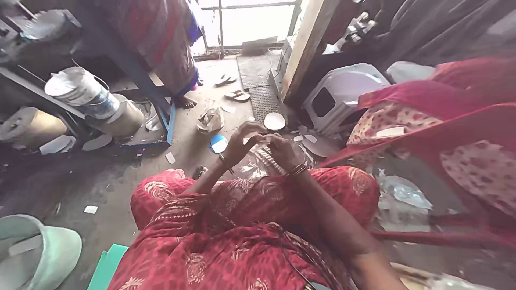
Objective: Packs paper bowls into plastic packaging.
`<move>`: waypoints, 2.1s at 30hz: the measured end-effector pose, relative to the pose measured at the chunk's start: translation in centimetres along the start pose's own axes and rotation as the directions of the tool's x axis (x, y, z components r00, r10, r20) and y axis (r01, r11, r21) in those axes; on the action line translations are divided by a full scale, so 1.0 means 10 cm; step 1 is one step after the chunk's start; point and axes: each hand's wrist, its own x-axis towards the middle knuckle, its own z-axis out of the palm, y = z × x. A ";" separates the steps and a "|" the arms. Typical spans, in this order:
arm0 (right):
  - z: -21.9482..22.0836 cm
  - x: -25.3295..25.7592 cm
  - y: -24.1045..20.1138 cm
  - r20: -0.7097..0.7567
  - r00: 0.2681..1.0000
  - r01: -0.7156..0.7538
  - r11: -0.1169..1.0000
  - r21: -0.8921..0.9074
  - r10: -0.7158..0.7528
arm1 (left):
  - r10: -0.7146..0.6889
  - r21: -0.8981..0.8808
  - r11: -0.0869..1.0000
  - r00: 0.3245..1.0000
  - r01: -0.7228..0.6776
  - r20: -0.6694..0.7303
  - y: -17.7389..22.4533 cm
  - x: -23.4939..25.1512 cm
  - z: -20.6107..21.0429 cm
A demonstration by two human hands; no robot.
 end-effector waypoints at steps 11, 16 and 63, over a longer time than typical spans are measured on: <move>-0.14 0.08 0.02 -0.054 0.991 -0.098 0.926 0.364 0.126 | -0.486 0.556 0.781 0.835 0.283 0.257 -0.46 -0.13 -0.21; -0.13 0.17 0.14 -0.124 0.972 -0.094 0.818 0.567 0.198 | -0.296 0.514 0.845 0.930 0.149 0.217 -0.50 -0.22 -0.35; -0.28 0.19 0.26 0.044 0.577 -0.348 0.197 0.916 0.816 | -0.598 0.323 0.686 0.252 0.653 0.761 -0.41 -0.21 -0.20</move>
